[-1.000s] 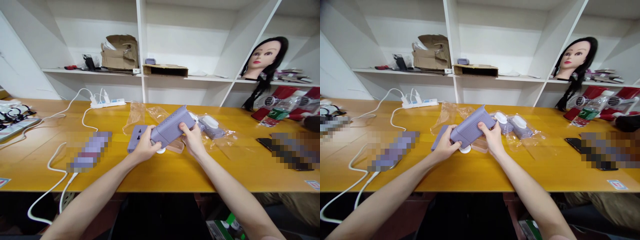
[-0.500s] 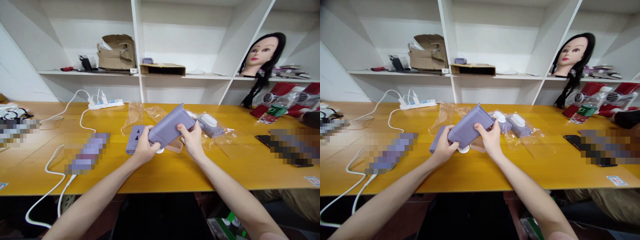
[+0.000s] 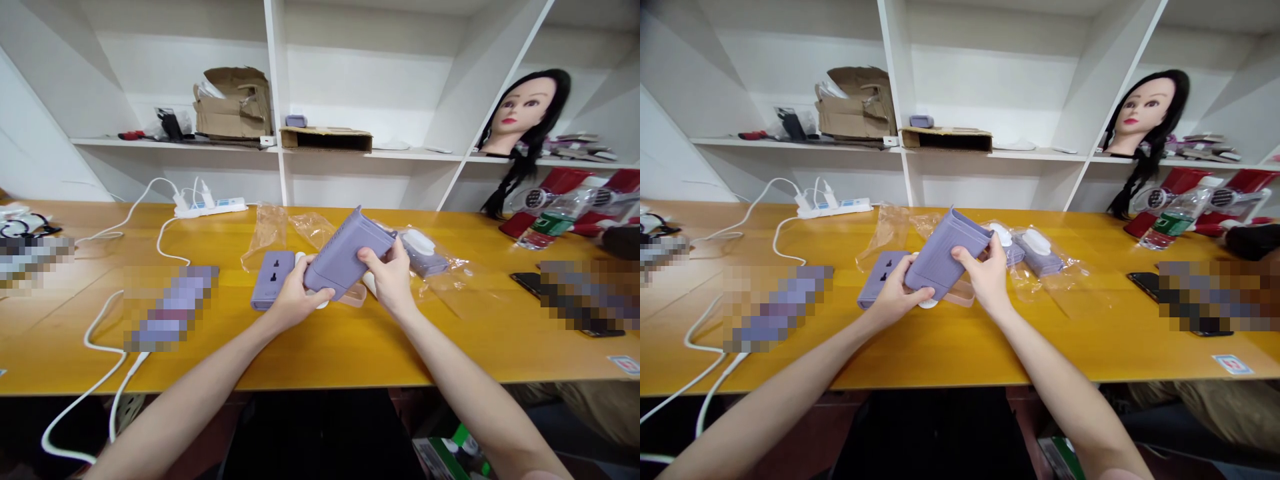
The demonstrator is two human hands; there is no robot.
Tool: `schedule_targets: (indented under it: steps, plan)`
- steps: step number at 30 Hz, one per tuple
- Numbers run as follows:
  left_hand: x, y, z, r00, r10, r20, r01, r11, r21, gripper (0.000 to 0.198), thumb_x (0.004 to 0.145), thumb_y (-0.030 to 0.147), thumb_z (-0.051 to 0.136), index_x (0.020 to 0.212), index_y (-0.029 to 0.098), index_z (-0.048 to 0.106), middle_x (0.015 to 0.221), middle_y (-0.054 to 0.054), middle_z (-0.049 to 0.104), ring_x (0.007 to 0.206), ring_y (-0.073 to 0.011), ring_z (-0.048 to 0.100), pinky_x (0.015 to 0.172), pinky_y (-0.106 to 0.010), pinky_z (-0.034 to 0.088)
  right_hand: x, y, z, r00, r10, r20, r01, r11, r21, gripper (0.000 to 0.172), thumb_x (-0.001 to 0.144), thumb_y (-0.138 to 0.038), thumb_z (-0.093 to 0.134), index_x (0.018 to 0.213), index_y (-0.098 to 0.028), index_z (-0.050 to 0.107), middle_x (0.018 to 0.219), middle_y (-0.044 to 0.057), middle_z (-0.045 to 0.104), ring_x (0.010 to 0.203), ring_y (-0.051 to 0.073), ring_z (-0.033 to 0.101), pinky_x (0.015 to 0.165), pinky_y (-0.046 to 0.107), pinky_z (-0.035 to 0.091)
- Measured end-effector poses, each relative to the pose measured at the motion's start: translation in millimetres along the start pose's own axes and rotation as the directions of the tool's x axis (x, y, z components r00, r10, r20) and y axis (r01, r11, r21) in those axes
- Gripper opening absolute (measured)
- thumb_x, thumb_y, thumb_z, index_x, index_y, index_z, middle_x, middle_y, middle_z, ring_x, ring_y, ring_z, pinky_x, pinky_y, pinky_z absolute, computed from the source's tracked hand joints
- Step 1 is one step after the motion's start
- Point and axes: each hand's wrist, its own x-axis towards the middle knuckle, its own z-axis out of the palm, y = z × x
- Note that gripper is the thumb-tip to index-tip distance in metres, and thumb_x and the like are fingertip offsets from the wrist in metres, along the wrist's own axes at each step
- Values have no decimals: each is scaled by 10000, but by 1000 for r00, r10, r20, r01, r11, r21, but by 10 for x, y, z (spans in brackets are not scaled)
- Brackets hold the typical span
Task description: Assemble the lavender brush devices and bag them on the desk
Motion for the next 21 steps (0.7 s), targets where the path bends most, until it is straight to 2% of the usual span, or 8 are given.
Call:
schedule_targets:
  steps: [5, 11, 16, 18, 21]
  plan:
    - [28, -8, -5, 999, -45, -16, 46, 997, 57, 567, 647, 285, 737, 1162, 213, 510, 1057, -48, 607, 948, -205, 585, 837, -338, 465, 3, -6, -7, 1000, -2, 1, 2, 1000, -1, 332, 678, -388, 763, 929, -256, 589, 935, -2, 651, 918, 188, 593, 855, 332, 474]
    - [51, 79, -44, 997, -67, -27, 69, 993, 99, 509, 613, 265, 760, 1096, 200, 615, 970, -32, 661, 916, -221, 602, 837, -363, 474, 0, 47, -1, 997, -51, 60, 49, 998, 41, 358, 693, -398, 755, 987, -272, 595, 980, 0, 643, 947, 182, 589, 893, 333, 462]
    - [-1, 164, 35, 989, -143, 30, 144, 989, -18, 425, 637, 309, 736, 1032, 179, 645, 897, -30, 671, 804, -202, 627, 725, -346, 518, -56, 57, 76, 992, 124, 27, -125, 990, 68, 466, 632, -504, 763, 971, -236, 590, 974, 39, 665, 909, 215, 609, 841, 373, 491]
    - [-8, 182, 86, 980, -184, 75, 189, 980, -61, 403, 624, 297, 742, 995, 168, 653, 889, -38, 687, 808, -208, 639, 749, -366, 527, -94, 19, 120, 992, 123, 0, -123, 992, 19, 472, 619, -508, 765, 955, -226, 591, 945, 47, 670, 879, 222, 613, 823, 381, 495]
    - [-5, 195, 146, 956, -256, 143, 276, 951, -143, 384, 561, 228, 775, 924, 169, 666, 896, -49, 714, 842, -228, 660, 817, -406, 529, -155, -48, 175, 998, 51, -31, -52, 998, -27, 405, 655, -481, 741, 945, -239, 594, 934, 35, 672, 852, 214, 613, 821, 377, 490]
